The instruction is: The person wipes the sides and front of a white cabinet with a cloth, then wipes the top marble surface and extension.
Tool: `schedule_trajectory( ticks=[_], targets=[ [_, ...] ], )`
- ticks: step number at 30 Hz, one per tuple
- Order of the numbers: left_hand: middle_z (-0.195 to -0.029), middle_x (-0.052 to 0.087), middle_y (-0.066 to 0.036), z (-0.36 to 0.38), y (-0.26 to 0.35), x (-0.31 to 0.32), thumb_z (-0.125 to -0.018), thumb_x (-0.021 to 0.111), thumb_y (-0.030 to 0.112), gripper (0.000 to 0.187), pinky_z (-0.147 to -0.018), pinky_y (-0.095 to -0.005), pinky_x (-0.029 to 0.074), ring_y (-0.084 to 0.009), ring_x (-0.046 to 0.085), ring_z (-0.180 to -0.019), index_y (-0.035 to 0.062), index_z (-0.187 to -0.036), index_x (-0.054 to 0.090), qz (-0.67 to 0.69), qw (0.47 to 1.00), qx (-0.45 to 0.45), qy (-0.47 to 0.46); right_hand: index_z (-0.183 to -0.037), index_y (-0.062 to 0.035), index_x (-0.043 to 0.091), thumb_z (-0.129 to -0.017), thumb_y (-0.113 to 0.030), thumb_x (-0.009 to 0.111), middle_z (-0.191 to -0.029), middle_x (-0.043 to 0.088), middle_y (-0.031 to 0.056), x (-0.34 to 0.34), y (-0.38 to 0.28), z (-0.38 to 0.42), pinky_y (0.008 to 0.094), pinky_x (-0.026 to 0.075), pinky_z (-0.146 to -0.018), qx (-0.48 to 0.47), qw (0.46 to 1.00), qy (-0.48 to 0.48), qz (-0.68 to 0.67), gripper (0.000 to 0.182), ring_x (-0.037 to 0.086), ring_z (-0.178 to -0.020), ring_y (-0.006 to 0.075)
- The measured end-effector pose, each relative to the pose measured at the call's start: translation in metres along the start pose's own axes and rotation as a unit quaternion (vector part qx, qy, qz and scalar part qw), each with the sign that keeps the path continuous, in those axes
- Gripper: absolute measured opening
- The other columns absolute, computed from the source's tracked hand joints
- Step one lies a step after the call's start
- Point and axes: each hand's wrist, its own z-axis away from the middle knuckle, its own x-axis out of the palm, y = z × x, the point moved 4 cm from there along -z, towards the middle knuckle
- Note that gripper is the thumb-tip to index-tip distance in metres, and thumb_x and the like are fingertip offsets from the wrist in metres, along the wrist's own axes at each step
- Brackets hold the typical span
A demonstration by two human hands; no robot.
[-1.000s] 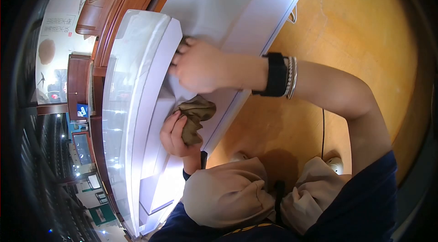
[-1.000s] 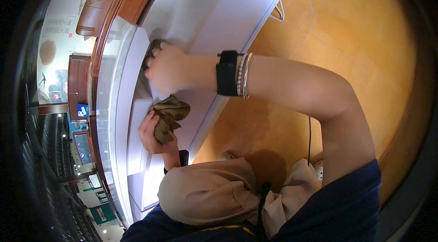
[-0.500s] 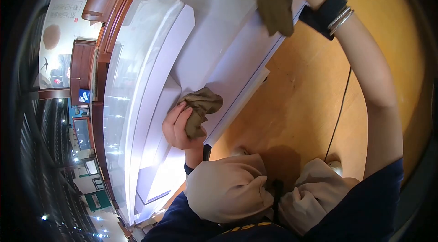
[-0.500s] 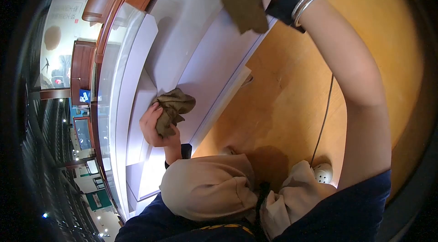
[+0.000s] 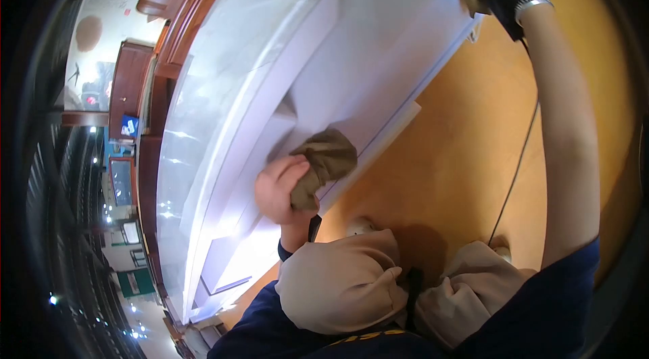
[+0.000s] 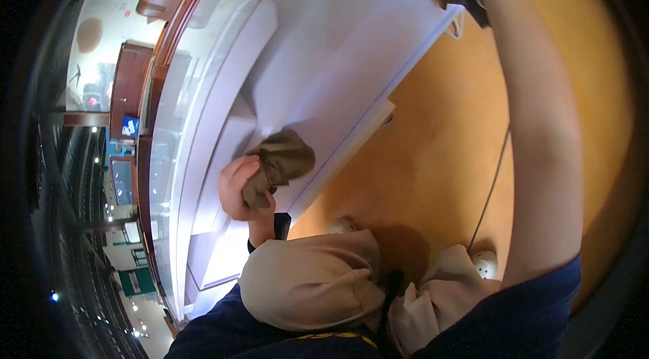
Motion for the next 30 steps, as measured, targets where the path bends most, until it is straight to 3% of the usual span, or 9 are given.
schedule_trajectory(
  ticks=[3,7,10,13,16,21,22,23,30],
  targets=[
    [-0.081,0.064,-0.01,0.0,0.001,-0.026,-0.06,0.066,0.013,0.023,-0.065,-0.0319,0.046,-0.0253,0.061,-0.074,0.0062,-0.082,0.061,0.01,0.999,0.03,-0.007,-0.114,-0.0042,0.053,-0.089,-0.028,0.038,-0.118,0.052,0.021,0.003,0.01,-0.012,0.0417,0.034,-0.097,-0.027,1.0,-0.01,-0.003,0.038,0.048,-0.111,0.0352],
    [-0.082,0.058,-0.013,-0.011,0.007,-0.09,-0.076,0.068,0.031,0.034,-0.063,-0.0348,0.049,-0.0259,0.058,-0.072,0.0052,-0.09,0.051,0.014,0.99,0.049,0.134,-0.111,-0.002,0.054,-0.089,-0.027,0.039,-0.113,0.055,0.0219,0.007,0.034,-0.037,0.0411,0.037,-0.093,-0.062,0.998,-0.021,-0.004,0.036,0.051,-0.107,0.0359],
    [-0.092,0.049,-0.012,-0.018,0.002,-0.139,-0.082,0.057,0.052,0.054,-0.07,-0.0402,0.053,-0.0281,0.054,-0.088,0.0055,-0.103,0.042,-0.094,0.964,0.046,0.243,-0.108,-0.0003,0.054,-0.089,-0.026,0.039,-0.11,0.057,0.0225,0.012,0.05,-0.051,0.0406,0.039,-0.091,-0.084,0.996,-0.029,-0.007,0.035,0.053,-0.103,0.0364],
    [-0.104,0.052,-0.016,-0.033,-0.019,-0.194,-0.078,0.056,0.017,0.036,-0.086,-0.0435,0.048,-0.0285,0.054,-0.096,-0.0012,-0.107,0.046,-0.186,0.947,0.082,0.249,-0.108,0.0004,0.054,-0.09,-0.026,0.039,-0.109,0.058,0.0229,0.02,0.064,-0.062,0.0405,0.04,-0.09,-0.103,0.994,-0.035,-0.004,0.035,0.054,-0.102,0.0368],
    [-0.103,0.058,-0.016,-0.046,-0.038,-0.216,-0.064,0.044,-0.004,0.036,-0.091,-0.0425,0.044,-0.0263,0.055,-0.097,-0.0049,-0.096,0.059,-0.276,0.916,-0.073,0.28,-0.108,0.0005,0.054,-0.09,-0.026,0.039,-0.109,0.058,0.0232,0.021,0.079,-0.073,0.0406,0.04,-0.09,-0.113,0.993,-0.032,0.003,0.036,0.054,-0.102,0.0371],
    [-0.103,0.06,-0.013,0.023,-0.121,-0.24,-0.076,0.042,-0.004,0.034,-0.09,-0.0323,0.041,-0.0201,0.054,-0.1,-0.0027,-0.106,0.058,-0.105,0.919,-0.378,0.043,-0.108,0.0007,0.054,-0.09,-0.027,0.038,-0.109,0.057,0.0237,0.028,0.09,-0.086,0.0407,0.04,-0.09,-0.134,0.991,-0.028,0.01,0.036,0.053,-0.103,0.0376],
    [-0.105,0.06,-0.012,0.029,-0.128,-0.233,-0.082,0.041,-0.002,0.03,-0.089,-0.03,0.041,-0.0184,0.053,-0.101,-0.0028,-0.107,0.058,-0.106,0.926,-0.362,-0.005,-0.109,0.0008,0.054,-0.09,-0.027,0.038,-0.109,0.057,0.0238,0.03,0.092,-0.09,0.0407,0.04,-0.09,-0.139,0.99,-0.026,0.011,0.036,0.053,-0.103,0.0377],
    [-0.102,0.06,-0.011,0.041,-0.128,-0.241,-0.078,0.04,-0.006,0.032,-0.088,-0.0292,0.041,-0.0195,0.054,-0.098,-0.0029,-0.104,0.058,-0.051,0.914,-0.398,0.057,-0.109,0.0008,0.054,-0.091,-0.027,0.038,-0.109,0.057,0.0239,0.032,0.095,-0.093,0.0407,0.04,-0.09,-0.142,0.989,-0.024,0.013,0.037,0.053,-0.103,0.0378],
    [-0.094,0.058,-0.014,0.039,-0.111,-0.26,-0.062,0.036,-0.013,0.043,-0.085,-0.0293,0.042,-0.0261,0.056,-0.093,-0.0037,-0.098,0.058,-0.199,0.921,-0.314,-0.117,-0.109,0.0011,0.053,-0.091,-0.028,0.037,-0.11,0.057,0.0245,0.043,0.11,-0.111,0.0409,0.04,-0.09,-0.177,0.984,-0.021,0.026,0.038,0.053,-0.103,0.0384]
  ],
)
